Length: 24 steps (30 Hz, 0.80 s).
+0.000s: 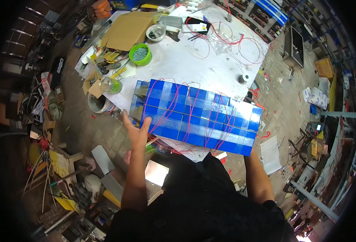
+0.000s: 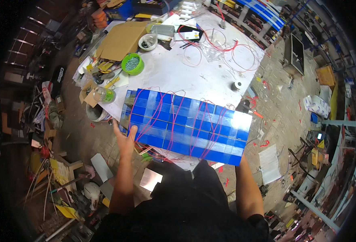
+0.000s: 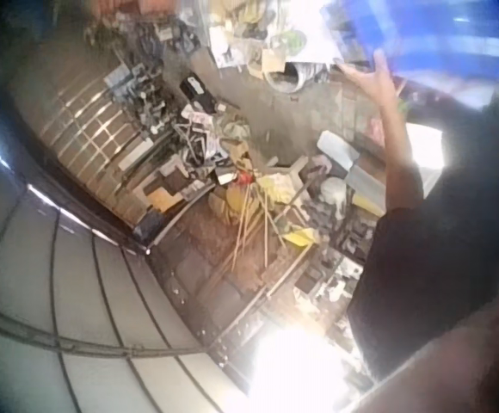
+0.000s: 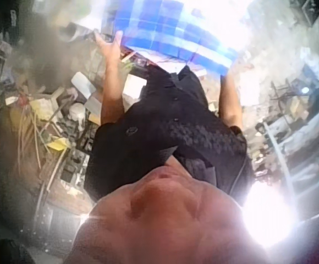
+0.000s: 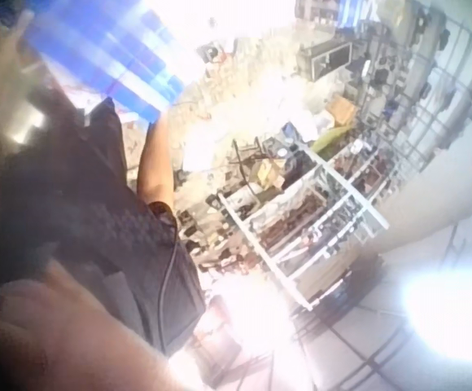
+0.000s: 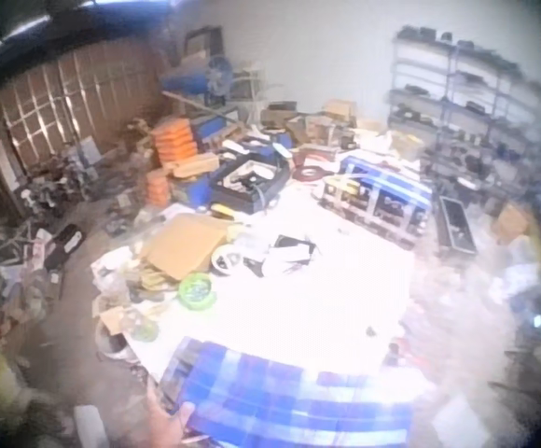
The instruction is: The person uses a soldering iron to attach red wires to the terminals of a battery pack. They then flip the pack over, apply blue tape to the underside, and flip it back to continue soldering additional connections.
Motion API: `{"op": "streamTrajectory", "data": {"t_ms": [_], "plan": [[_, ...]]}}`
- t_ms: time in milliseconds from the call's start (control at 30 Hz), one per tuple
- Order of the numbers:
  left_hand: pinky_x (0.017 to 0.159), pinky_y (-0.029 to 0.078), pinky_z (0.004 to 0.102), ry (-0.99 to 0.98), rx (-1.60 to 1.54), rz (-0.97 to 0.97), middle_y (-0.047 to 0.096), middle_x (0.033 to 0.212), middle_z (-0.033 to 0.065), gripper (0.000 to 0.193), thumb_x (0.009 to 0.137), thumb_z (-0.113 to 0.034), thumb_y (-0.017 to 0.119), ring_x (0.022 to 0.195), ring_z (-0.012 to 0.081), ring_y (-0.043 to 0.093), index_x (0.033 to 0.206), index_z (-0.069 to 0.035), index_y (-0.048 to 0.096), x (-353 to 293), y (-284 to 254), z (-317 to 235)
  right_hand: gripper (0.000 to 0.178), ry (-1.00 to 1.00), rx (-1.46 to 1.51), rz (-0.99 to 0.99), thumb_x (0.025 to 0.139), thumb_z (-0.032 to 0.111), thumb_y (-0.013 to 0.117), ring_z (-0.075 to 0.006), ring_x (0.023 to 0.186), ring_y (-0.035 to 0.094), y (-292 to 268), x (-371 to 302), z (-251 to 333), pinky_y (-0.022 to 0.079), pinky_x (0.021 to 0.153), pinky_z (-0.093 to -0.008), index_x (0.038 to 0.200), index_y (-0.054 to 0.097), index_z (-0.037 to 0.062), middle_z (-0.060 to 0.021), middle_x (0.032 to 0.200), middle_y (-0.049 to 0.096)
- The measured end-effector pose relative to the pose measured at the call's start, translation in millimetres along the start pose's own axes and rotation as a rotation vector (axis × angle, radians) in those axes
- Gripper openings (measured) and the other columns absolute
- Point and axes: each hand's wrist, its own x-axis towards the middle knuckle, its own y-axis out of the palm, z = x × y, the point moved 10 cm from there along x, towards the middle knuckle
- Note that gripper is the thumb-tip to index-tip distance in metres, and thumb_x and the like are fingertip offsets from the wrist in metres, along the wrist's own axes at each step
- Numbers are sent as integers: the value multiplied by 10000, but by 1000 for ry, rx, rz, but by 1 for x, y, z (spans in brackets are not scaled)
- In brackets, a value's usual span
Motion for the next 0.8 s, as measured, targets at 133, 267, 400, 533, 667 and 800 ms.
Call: {"op": "streamTrajectory", "data": {"t_ms": [133, 267, 400, 533, 667, 800], "plan": [[1260, 195, 462, -65, 93, 20, 234, 1656, 286, 1117, 821, -394, 865, 1547, 384, 228, 1616, 28, 203, 0, -2, 7, 390, -3, 8, -30, 1064, 355, 512, -302, 999, 698, -8, -15, -11, 604, 859, -466, 1267, 647, 50, -134, 1158, 708], [1255, 199, 446, -64, 44, 89, 240, 1656, 283, 1089, 855, -415, 841, 1544, 377, 237, 1618, 29, 202, 7, 3, 5, 393, 13, 20, -81, 1064, 359, 511, -302, 990, 700, -23, -36, -35, 605, 851, -466, 1261, 650, 49, -135, 1149, 712], [1237, 237, 432, -87, 59, 162, 262, 1652, 258, 974, 924, -338, 781, 1520, 358, 288, 1625, 11, 202, 17, -4, 4, 395, 53, 31, -141, 1064, 363, 509, -303, 981, 703, -42, -61, -71, 607, 842, -466, 1255, 654, 49, -135, 1140, 715], [1226, 265, 425, -101, -65, 212, 275, 1651, 227, 884, 973, -281, 720, 1503, 336, 319, 1632, -4, 199, 22, -1, -1, 398, 101, 27, -182, 1064, 367, 507, -303, 972, 705, -61, -75, -103, 609, 834, -466, 1250, 658, 49, -135, 1131, 718], [1223, 283, 421, -14, -266, 290, 271, 1656, 200, 825, 1016, -300, 656, 1487, 305, 346, 1633, -7, 194, 24, -2, 9, 441, 149, -46, -109, 1061, 415, 492, -310, 994, 699, -52, -77, -106, 607, 850, -475, 1263, 651, 57, -139, 1157, 712], [1206, 293, 389, -31, -419, 121, 301, 1647, 169, 756, 1070, -368, 547, 1468, 270, 363, 1623, 17, 205, 35, -13, 30, 500, 240, 81, -143, 1052, 476, 477, -318, 1052, 684, -12, -107, -98, 593, 893, -490, 1296, 639, 71, -147, 1217, 693]]}}
